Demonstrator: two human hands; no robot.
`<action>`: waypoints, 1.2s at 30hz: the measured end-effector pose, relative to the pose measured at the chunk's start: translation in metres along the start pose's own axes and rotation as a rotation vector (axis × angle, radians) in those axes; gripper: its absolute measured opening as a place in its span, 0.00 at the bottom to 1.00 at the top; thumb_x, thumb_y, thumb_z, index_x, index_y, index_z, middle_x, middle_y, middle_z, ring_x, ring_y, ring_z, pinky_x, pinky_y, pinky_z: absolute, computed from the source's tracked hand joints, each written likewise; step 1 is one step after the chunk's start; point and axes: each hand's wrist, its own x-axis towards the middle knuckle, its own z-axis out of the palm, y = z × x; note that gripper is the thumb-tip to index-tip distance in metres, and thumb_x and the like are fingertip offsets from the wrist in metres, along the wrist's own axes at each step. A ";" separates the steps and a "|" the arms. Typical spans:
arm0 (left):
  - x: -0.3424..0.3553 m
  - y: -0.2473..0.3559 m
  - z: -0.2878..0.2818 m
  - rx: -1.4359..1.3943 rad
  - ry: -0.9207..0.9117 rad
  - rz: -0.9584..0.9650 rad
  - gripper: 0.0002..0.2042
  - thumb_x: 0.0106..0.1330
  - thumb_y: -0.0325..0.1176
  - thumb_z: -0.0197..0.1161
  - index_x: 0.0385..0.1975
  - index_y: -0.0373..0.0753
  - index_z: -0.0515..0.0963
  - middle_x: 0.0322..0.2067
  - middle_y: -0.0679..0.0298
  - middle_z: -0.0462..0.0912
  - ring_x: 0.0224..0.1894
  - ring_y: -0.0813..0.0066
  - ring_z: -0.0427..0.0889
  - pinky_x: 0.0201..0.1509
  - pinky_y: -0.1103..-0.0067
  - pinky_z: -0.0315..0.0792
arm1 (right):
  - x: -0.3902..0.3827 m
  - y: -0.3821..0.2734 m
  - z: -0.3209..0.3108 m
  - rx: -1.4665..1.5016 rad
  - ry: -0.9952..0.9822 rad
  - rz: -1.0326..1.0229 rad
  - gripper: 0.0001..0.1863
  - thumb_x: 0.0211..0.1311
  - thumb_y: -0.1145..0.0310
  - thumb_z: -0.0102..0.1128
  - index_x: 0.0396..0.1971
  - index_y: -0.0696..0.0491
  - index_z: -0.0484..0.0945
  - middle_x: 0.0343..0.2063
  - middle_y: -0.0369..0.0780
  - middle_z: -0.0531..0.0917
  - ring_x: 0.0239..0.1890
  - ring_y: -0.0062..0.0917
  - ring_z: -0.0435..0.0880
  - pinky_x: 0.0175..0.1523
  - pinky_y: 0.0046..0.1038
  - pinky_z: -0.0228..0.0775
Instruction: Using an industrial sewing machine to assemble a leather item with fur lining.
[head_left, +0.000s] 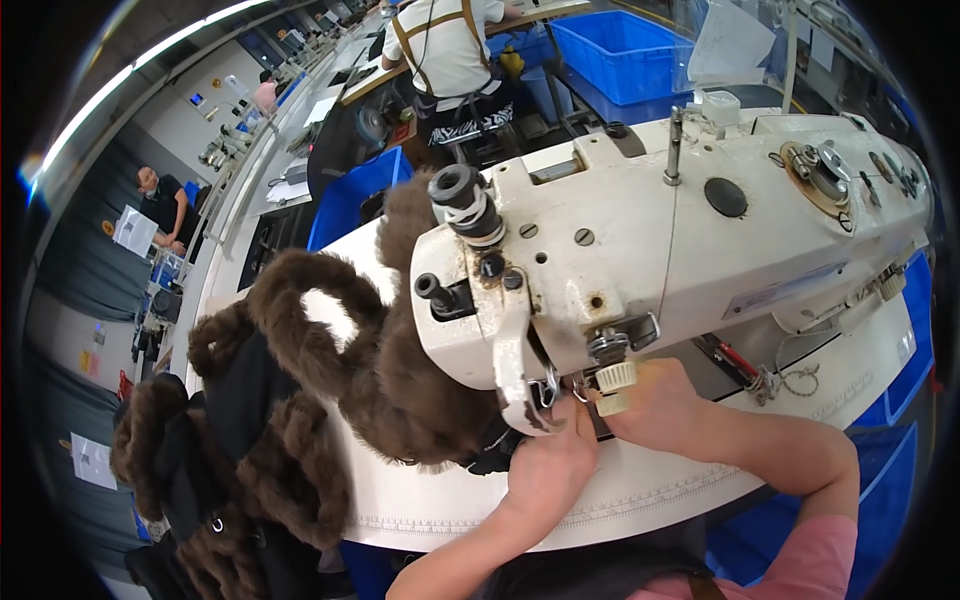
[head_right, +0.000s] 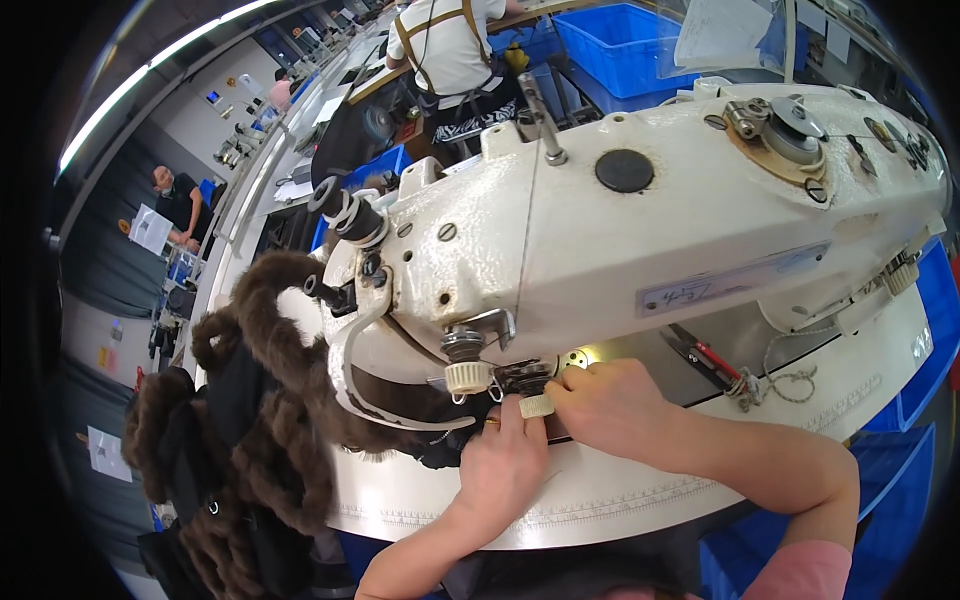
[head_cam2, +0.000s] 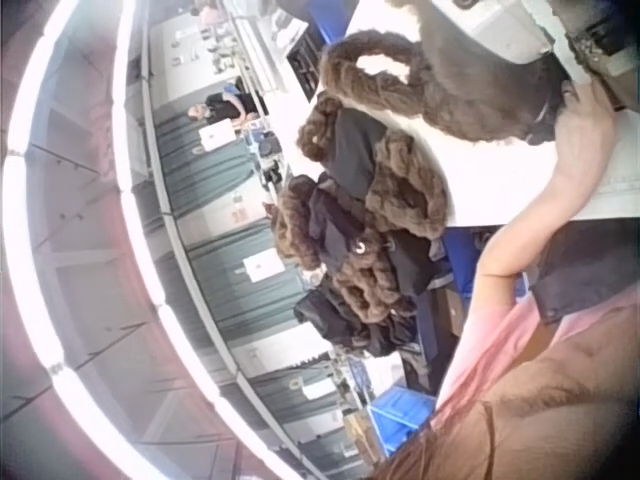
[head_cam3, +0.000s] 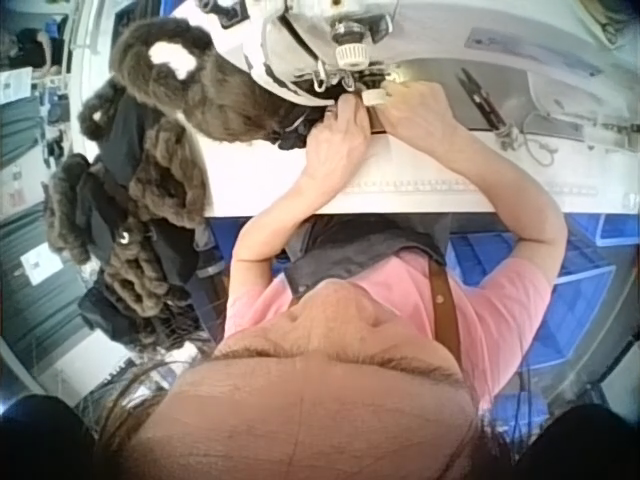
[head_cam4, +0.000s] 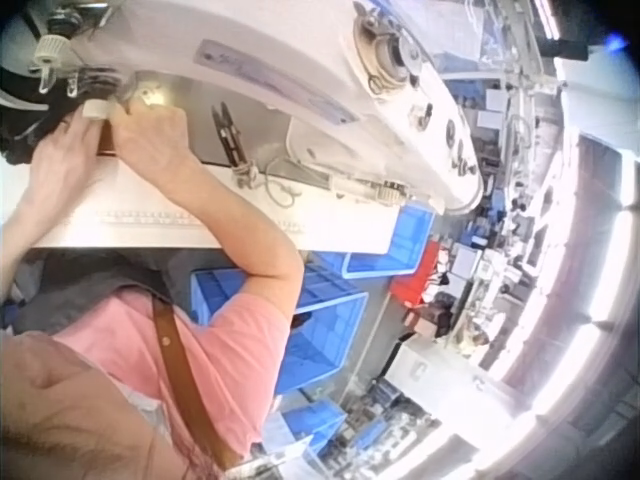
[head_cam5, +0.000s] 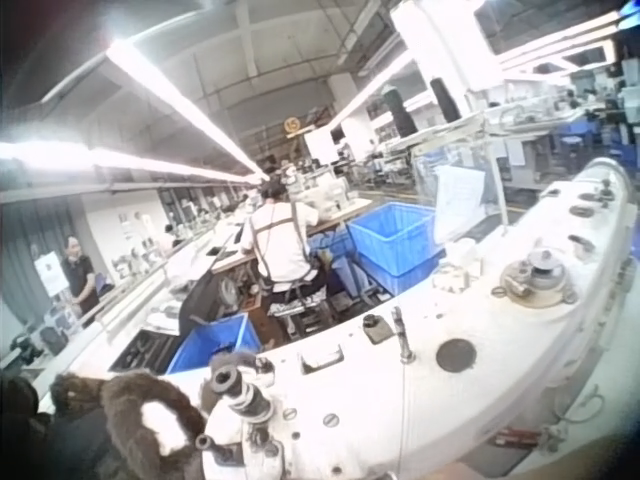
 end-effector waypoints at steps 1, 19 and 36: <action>0.000 -0.001 0.001 0.004 -0.002 0.005 0.06 0.48 0.25 0.59 0.25 0.32 0.71 0.31 0.55 0.70 0.21 0.70 0.77 0.17 0.79 0.74 | 0.001 0.000 -0.001 0.014 -0.017 -0.003 0.05 0.46 0.66 0.61 0.20 0.49 0.75 0.17 0.34 0.76 0.18 0.25 0.80 0.20 0.28 0.69; -0.004 -0.020 -0.059 -0.042 0.157 0.120 0.15 0.56 0.30 0.56 0.42 0.29 0.73 0.49 0.47 0.78 0.45 0.59 0.78 0.53 0.73 0.69 | 0.017 0.006 0.013 0.296 0.062 -0.129 0.09 0.43 0.68 0.66 0.27 0.51 0.77 0.20 0.39 0.80 0.23 0.37 0.82 0.28 0.38 0.72; -0.001 -0.073 -0.077 -0.178 -0.363 0.319 0.09 0.59 0.35 0.60 0.19 0.40 0.78 0.16 0.59 0.77 0.26 0.63 0.78 0.39 0.69 0.66 | 0.017 -0.001 0.009 0.165 0.066 -0.185 0.07 0.52 0.66 0.67 0.31 0.46 0.79 0.30 0.34 0.81 0.25 0.28 0.81 0.24 0.28 0.72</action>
